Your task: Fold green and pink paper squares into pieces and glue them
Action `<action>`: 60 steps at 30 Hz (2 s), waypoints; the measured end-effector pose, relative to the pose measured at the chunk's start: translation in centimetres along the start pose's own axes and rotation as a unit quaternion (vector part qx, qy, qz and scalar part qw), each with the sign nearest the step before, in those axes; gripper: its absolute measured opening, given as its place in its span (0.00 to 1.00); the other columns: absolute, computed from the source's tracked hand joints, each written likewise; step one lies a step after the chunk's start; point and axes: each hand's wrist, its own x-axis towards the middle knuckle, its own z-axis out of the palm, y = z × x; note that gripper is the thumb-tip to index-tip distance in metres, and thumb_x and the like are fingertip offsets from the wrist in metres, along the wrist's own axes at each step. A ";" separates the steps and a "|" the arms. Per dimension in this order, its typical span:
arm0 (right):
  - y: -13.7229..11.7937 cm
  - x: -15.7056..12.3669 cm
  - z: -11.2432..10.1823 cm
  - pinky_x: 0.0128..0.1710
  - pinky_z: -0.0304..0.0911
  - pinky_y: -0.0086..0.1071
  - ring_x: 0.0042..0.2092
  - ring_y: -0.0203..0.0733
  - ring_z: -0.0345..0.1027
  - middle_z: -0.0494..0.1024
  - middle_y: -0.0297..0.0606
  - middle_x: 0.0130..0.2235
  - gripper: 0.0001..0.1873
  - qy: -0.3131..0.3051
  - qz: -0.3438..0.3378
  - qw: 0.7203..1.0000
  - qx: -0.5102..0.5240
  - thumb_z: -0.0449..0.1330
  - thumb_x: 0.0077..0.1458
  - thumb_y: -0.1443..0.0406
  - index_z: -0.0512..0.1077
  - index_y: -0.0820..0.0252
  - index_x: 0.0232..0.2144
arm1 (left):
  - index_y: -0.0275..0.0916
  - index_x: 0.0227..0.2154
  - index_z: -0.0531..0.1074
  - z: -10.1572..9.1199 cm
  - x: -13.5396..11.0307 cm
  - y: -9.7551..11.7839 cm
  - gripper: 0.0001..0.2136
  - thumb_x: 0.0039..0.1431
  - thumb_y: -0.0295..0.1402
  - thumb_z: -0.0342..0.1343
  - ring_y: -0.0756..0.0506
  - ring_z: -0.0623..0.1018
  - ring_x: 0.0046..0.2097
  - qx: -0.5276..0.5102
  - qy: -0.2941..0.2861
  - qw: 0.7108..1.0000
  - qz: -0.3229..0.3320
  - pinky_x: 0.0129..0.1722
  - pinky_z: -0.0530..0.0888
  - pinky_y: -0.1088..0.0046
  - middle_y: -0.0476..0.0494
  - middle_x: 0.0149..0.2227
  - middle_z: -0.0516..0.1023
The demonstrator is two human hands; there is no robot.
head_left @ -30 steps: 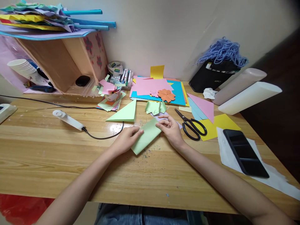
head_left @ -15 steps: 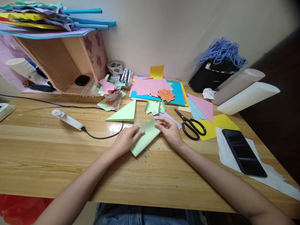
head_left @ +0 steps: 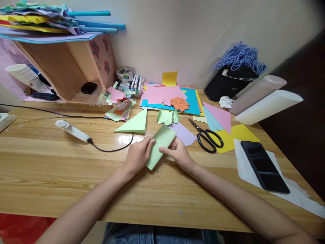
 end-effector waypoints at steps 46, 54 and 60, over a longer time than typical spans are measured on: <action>-0.2 0.5 -1.3 0.23 0.62 0.28 0.24 0.36 0.66 0.73 0.33 0.23 0.16 0.001 0.009 0.996 -0.086 0.61 0.44 0.54 0.70 0.62 0.24 | 0.36 0.20 0.66 -0.9 0.7 0.1 0.19 0.59 0.43 0.42 0.50 0.69 0.24 -0.200 -0.143 0.967 -0.070 0.26 0.64 0.76 0.48 0.21 0.71; -0.6 0.6 -1.9 0.18 0.51 0.25 0.19 0.31 0.58 0.67 0.30 0.18 0.17 -0.044 0.018 0.986 -0.162 0.60 0.45 0.53 0.68 0.62 0.20 | 0.34 0.28 0.72 -2.0 1.1 -0.1 0.16 0.53 0.44 0.51 0.49 0.72 0.29 -0.278 -0.174 0.938 -0.113 0.28 0.67 0.76 0.45 0.28 0.76; -0.2 0.5 -1.7 0.16 0.47 0.24 0.18 0.29 0.54 0.64 0.29 0.15 0.15 -0.074 -0.004 0.965 -0.252 0.61 0.45 0.56 0.71 0.62 0.19 | 0.34 0.26 0.72 -2.2 1.6 -0.8 0.15 0.50 0.44 0.52 0.49 0.69 0.27 -0.205 -0.135 0.964 -0.107 0.24 0.63 0.78 0.47 0.25 0.73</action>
